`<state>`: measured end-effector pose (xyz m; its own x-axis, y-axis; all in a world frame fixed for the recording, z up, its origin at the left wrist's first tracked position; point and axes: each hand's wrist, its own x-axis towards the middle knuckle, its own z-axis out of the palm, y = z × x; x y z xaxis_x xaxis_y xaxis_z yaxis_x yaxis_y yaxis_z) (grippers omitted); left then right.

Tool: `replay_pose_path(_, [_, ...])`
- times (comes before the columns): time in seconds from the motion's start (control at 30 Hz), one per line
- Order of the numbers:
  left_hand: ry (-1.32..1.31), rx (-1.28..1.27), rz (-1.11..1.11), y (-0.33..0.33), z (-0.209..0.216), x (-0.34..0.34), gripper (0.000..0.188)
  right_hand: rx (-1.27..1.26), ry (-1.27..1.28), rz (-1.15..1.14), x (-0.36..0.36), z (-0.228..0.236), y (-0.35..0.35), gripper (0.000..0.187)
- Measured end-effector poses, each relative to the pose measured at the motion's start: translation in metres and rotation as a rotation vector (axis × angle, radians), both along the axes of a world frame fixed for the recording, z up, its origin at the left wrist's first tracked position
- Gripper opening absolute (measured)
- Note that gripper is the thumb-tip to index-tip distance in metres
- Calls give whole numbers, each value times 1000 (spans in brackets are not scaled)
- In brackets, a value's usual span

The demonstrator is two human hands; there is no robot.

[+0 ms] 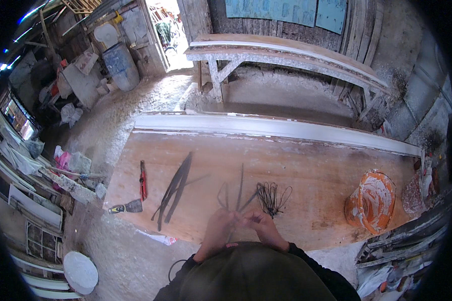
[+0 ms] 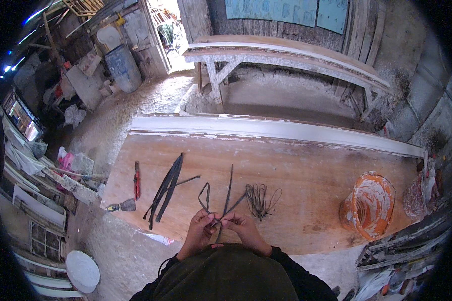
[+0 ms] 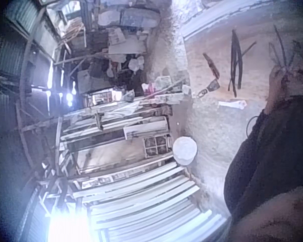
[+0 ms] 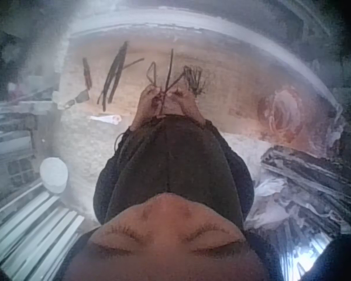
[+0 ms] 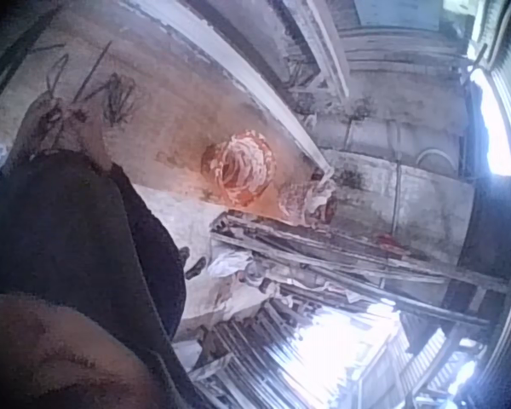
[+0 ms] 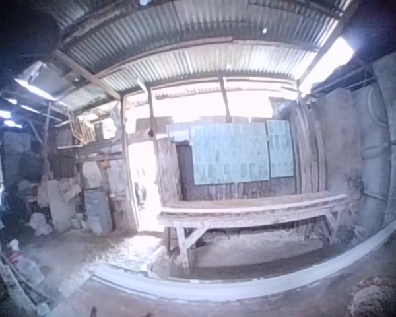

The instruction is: The person stands at a workbench and repeatedly picks up thin wire ties, loops them around a long metal rod, and twists them to secure the ties. The person continues this process with multiple ties throughout the clip.

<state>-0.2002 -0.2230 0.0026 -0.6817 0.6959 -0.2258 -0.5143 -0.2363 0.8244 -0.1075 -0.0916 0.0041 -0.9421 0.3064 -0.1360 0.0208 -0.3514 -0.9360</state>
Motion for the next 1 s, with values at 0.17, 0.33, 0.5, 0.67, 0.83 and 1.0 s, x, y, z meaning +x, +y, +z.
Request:
replay_pose_path(0.17, [-116, -109, -5, 0, -7, 4, 7, 73, 52, -136, -4, -9, -4, 11])
replay_pose_path(0.33, [-35, -164, -101, -3, -9, 0, 9, 1057, 471, -170, -5, 0, 2, 14])
replay_pose_path(0.5, [-35, -169, -186, -4, 11, -3, 8, 960, 455, 22, -1, 9, 8, 15])
replay_pose_path(0.67, [-74, -167, -179, -7, 3, -1, 12, 968, 446, 20, 3, 16, 10, 18])
replay_pose_path(0.83, [-115, -131, -160, -3, 6, 2, 21, 1026, 426, -71, 4, 21, 13, 17])
replay_pose_path(1.0, [-183, -198, -77, -2, 1, 5, 23, 1044, 416, -88, 2, 9, 11, 14])
